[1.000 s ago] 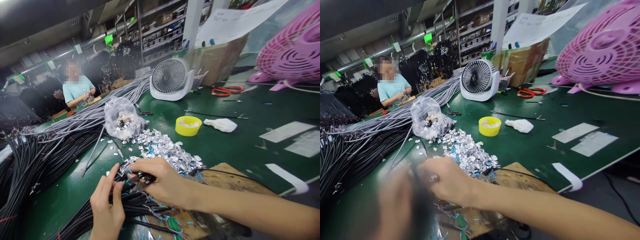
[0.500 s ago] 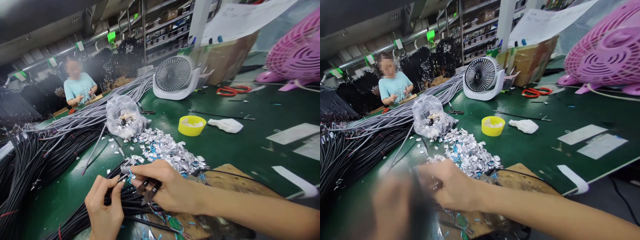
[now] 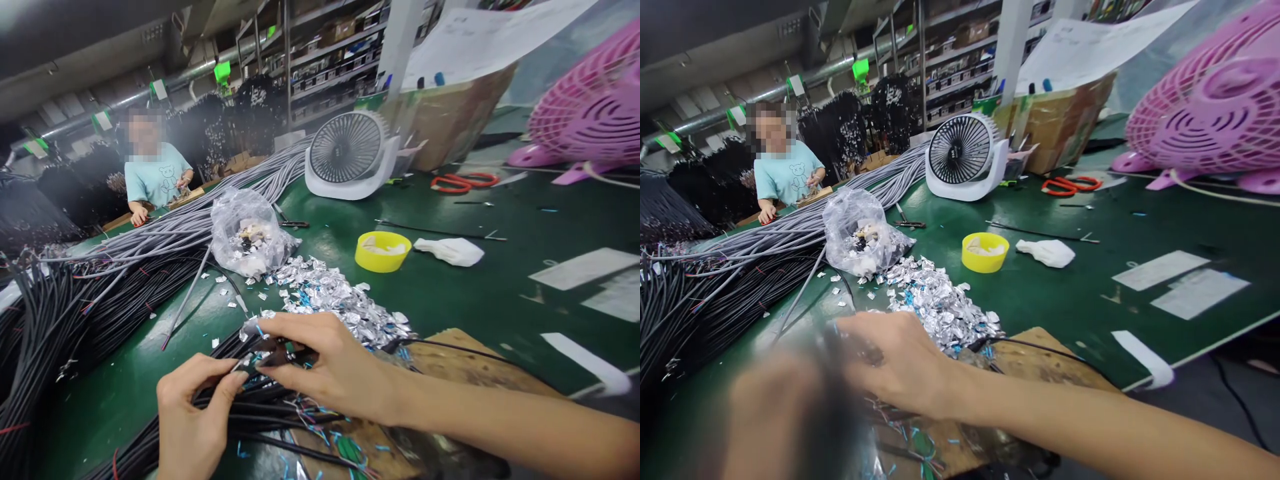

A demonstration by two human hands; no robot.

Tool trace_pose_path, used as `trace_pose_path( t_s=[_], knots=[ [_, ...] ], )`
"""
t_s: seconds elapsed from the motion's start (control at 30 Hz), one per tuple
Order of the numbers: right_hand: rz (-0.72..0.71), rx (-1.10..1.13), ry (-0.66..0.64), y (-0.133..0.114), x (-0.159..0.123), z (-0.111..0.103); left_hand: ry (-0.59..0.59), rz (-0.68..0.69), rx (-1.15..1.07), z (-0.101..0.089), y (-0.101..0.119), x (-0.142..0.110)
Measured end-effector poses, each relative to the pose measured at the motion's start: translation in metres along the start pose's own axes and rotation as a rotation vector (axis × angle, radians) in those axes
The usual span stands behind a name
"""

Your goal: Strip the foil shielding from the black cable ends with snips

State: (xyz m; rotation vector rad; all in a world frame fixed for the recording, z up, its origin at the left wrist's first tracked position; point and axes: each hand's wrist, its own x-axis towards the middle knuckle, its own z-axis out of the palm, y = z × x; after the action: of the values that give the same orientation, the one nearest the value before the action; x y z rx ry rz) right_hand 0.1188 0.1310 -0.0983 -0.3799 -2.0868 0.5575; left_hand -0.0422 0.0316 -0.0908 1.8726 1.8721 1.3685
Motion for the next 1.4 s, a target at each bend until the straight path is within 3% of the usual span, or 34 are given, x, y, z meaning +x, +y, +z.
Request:
trace_pose_path(
  t_s=[0.1, 0.3, 0.7, 0.8, 1.17, 1.3, 1.4],
  knots=[
    [0.044, -0.03, -0.021, -0.001, 0.0, -0.001, 0.034, -0.071, -0.026, -0.002, -0.003, -0.002],
    [0.02, 0.027, -0.107, -0.005, 0.0, -0.001, 0.131, -0.011, -0.031, 0.004, 0.0, -0.001],
    [-0.008, 0.063, -0.115, -0.004, -0.002, 0.001, 0.194, 0.006, -0.007, 0.01, 0.004, -0.004],
    [0.022, 0.062, -0.107, -0.003, -0.002, 0.001, 0.138, -0.007, -0.023, 0.009, 0.003, -0.003],
    [0.015, 0.12, -0.127, -0.004, 0.006, -0.008, -0.234, 0.048, -0.138, -0.006, 0.003, 0.004],
    [-0.057, 0.181, -0.17, -0.005, 0.01, -0.018, -0.243, 0.086, -0.087, -0.003, 0.005, 0.001],
    [-0.101, -0.001, -0.213, -0.008, 0.01, -0.03, -0.213, 0.119, -0.057, 0.001, 0.004, -0.002]
  ],
)
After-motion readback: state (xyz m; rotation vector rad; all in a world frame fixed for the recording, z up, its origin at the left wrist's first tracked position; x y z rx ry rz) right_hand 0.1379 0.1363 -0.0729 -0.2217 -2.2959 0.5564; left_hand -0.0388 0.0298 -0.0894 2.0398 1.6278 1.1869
